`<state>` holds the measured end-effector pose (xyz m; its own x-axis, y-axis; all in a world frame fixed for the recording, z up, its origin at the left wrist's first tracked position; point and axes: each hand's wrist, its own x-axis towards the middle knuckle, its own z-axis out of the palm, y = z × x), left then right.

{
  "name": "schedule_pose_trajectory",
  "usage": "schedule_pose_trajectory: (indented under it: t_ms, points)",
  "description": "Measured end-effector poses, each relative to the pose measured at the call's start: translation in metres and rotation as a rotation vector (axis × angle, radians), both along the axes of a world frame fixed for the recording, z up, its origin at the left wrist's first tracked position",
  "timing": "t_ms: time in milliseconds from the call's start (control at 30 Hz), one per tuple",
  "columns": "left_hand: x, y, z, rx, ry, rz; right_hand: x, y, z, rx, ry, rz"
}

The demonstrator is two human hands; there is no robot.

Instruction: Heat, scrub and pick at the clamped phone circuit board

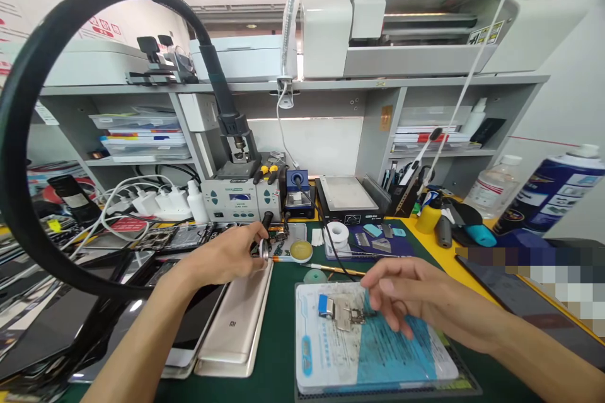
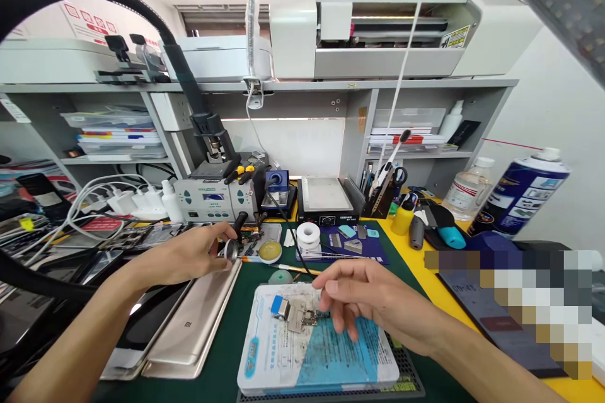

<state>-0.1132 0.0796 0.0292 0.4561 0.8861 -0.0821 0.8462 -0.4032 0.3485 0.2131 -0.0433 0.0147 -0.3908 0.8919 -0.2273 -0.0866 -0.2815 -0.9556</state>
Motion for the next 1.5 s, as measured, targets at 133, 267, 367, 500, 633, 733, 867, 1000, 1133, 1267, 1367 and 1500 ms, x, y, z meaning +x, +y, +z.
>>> schedule_pose_trajectory:
  t_ms: [133, 267, 367, 500, 633, 733, 867, 1000, 1133, 1267, 1367, 1500]
  points:
    - [-0.001, -0.001, -0.003, 0.022, 0.031, 0.015, 0.000, 0.000, 0.000, -0.004, -0.015, -0.004]
    - [-0.004, -0.002, -0.004, 0.034, 0.040, 0.013, 0.000, 0.001, -0.001, 0.002, -0.015, 0.004]
    - [-0.006, -0.002, -0.005, 0.036, 0.054, 0.022, -0.001, 0.001, -0.001, -0.002, -0.015, 0.002]
    - [-0.006, -0.003, -0.006, 0.036, 0.077, 0.030, -0.001, 0.001, -0.001, 0.001, -0.019, 0.001]
    - [-0.004, -0.004, -0.006, 0.039, 0.097, 0.037, -0.001, 0.001, 0.000, -0.002, -0.023, 0.002]
    - [-0.001, -0.004, -0.007, 0.034, 0.109, 0.035, -0.001, 0.001, 0.000, -0.001, -0.030, 0.001]
    - [0.003, -0.003, -0.006, 0.039, 0.101, 0.025, -0.001, 0.001, 0.000, 0.001, -0.036, 0.004]
    - [0.004, -0.001, -0.007, 0.052, 0.092, 0.025, -0.002, 0.000, 0.000, -0.003, -0.036, 0.008]
    - [0.003, 0.000, -0.010, 0.014, 0.111, 0.000, -0.002, 0.000, -0.001, -0.001, -0.033, 0.007]
    - [0.003, 0.000, -0.010, -0.012, 0.136, -0.027, -0.002, 0.000, -0.001, 0.005, -0.042, 0.006]
    - [0.005, 0.001, -0.009, -0.015, 0.151, -0.034, -0.002, 0.001, -0.001, 0.006, -0.045, 0.009]
    - [0.006, 0.001, -0.009, -0.013, 0.176, -0.028, -0.003, 0.001, -0.001, 0.006, -0.051, 0.007]
